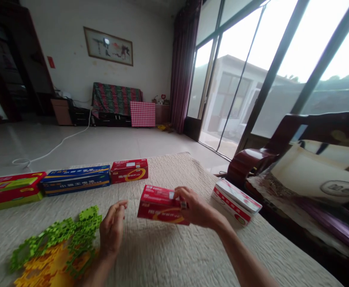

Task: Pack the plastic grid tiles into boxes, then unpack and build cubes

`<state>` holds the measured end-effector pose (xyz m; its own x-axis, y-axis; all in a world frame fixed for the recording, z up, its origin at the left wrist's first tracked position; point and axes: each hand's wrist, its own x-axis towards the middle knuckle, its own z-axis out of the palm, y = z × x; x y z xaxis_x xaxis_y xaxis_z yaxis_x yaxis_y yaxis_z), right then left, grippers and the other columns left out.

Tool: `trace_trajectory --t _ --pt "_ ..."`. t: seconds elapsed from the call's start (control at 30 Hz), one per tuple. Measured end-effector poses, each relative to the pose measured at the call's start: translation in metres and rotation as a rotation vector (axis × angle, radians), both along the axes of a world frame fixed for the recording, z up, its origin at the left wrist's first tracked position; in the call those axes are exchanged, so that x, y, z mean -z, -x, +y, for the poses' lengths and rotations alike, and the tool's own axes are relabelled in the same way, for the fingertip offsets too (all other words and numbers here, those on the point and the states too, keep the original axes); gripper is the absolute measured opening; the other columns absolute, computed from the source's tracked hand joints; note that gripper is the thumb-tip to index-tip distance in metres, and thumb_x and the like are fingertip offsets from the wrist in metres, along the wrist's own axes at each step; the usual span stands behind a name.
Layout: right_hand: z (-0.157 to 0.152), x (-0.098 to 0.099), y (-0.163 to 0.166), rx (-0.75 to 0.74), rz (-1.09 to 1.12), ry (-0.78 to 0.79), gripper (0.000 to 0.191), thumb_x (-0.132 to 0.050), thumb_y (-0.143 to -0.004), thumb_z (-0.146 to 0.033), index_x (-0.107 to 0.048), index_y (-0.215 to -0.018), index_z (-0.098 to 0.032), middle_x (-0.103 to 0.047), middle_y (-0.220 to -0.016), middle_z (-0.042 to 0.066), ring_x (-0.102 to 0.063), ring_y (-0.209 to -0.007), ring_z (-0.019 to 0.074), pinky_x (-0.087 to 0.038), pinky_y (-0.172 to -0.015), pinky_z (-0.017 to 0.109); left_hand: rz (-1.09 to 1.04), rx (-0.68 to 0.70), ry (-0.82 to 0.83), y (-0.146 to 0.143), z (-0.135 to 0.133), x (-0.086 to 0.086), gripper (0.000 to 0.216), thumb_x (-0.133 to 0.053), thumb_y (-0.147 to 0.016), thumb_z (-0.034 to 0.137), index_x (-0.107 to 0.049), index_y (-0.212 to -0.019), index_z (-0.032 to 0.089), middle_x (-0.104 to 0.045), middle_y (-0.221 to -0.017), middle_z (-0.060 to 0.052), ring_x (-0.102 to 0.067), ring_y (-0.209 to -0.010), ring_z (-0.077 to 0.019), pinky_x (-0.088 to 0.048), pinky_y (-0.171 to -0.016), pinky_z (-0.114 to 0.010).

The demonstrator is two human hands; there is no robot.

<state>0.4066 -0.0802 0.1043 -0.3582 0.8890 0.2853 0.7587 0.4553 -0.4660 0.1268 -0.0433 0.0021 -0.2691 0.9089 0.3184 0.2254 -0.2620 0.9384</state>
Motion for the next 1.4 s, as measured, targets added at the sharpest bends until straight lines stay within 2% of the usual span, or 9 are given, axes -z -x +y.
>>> trace_trajectory --t 0.1,0.27,0.57,0.7,0.83,0.97,1.1,1.27,1.4 --pt "0.042 0.0 -0.019 0.311 -0.039 -0.069 0.039 -0.058 -0.069 -0.01 -0.056 -0.107 -0.022 -0.059 -0.114 0.007 -0.054 -0.097 0.0203 -0.042 -0.082 0.032 0.13 -0.022 -0.044 -0.002 0.001 0.014 0.037 -0.05 -0.085 0.051 -0.068 -0.099 0.022 -0.071 -0.102 -0.005 -0.066 -0.097 -0.022 -0.051 -0.083 -0.03" --pt "0.108 0.005 -0.043 0.765 -0.166 -0.007 0.04 -0.053 -0.079 -0.017 -0.054 -0.119 -0.024 -0.056 -0.125 0.009 -0.051 -0.11 0.0257 -0.041 -0.085 0.037 0.271 -0.003 -0.184 -0.004 0.004 0.024 0.03 -0.052 -0.084 0.045 -0.07 -0.092 0.022 -0.074 -0.096 -0.004 -0.069 -0.088 -0.0201 -0.054 -0.075 -0.027" --pt "0.153 0.032 -0.084 0.988 -0.225 0.071 0.039 -0.045 -0.083 -0.018 -0.053 -0.121 -0.018 -0.052 -0.13 0.017 -0.044 -0.119 0.0366 -0.033 -0.093 0.06 0.273 -0.198 0.02 0.012 0.028 0.024 0.037 -0.044 -0.084 0.04 -0.067 -0.105 0.02 -0.071 -0.112 -0.008 -0.068 -0.098 -0.023 -0.055 -0.086 -0.034" --pt "0.153 0.04 -0.08 0.954 -0.315 -0.09 0.042 -0.045 -0.082 -0.015 -0.053 -0.123 -0.015 -0.045 -0.14 0.019 -0.033 -0.13 0.0396 -0.025 -0.099 0.065 0.292 -0.267 0.179 0.032 0.035 0.025 0.043 -0.043 -0.081 0.031 -0.065 -0.114 0.014 -0.069 -0.116 -0.013 -0.066 -0.105 -0.0259 -0.052 -0.094 -0.039" --pt "0.157 0.05 -0.038 0.658 -0.22 -0.34 0.047 -0.043 -0.081 -0.014 -0.05 -0.127 -0.016 -0.043 -0.145 0.016 -0.034 -0.134 0.0328 -0.031 -0.103 0.054 0.298 -0.358 0.129 0.034 0.041 0.009 0.045 -0.042 -0.083 0.026 -0.061 -0.122 0.013 -0.066 -0.121 -0.014 -0.062 -0.113 -0.0262 -0.049 -0.098 -0.039" --pt "0.172 0.069 0.035 0.376 0.097 -0.116 0.053 -0.046 -0.076 -0.012 -0.048 -0.13 -0.014 -0.055 -0.133 0.017 -0.05 -0.124 0.0276 -0.039 -0.103 0.044 0.408 -0.366 -0.023 0.023 0.079 -0.04 0.046 -0.04 -0.083 0.017 -0.058 -0.126 0.012 -0.066 -0.121 -0.014 -0.062 -0.112 -0.0251 -0.048 -0.099 -0.038" --pt "0.191 0.085 0.092 0.275 0.169 -0.038 0.064 -0.05 -0.074 -0.013 -0.041 -0.137 -0.013 -0.055 -0.136 0.015 -0.051 -0.126 0.0248 -0.04 -0.105 0.039 0.737 -0.252 -0.044 0.028 0.129 -0.081 0.049 -0.042 -0.079 0.006 -0.059 -0.124 0.013 -0.063 -0.123 -0.014 -0.058 -0.115 -0.026 -0.045 -0.1 -0.036" --pt "0.215 0.089 0.11 0.319 0.256 0.032 0.074 -0.053 -0.07 -0.015 -0.035 -0.142 -0.011 -0.052 -0.139 0.019 -0.051 -0.127 0.0288 -0.042 -0.102 0.042 1.272 -0.144 0.056 0.047 0.165 -0.087 0.053 -0.054 -0.074 0.01 -0.056 -0.126 0.019 -0.052 -0.132 -0.017 -0.05 -0.117 -0.0342 -0.042 -0.094 -0.045" --pt "0.227 0.09 0.111 0.343 0.294 0.1 0.068 -0.053 -0.069 -0.015 -0.043 -0.136 -0.013 -0.062 -0.126 0.016 -0.064 -0.106 0.0273 -0.05 -0.088 0.037 1.38 -0.093 0.169 0.05 0.185 -0.086 0.052 -0.064 -0.071 0.019 -0.055 -0.122 0.013 -0.059 -0.121 -0.023 -0.044 -0.123 -0.0412 -0.033 -0.097 -0.054"
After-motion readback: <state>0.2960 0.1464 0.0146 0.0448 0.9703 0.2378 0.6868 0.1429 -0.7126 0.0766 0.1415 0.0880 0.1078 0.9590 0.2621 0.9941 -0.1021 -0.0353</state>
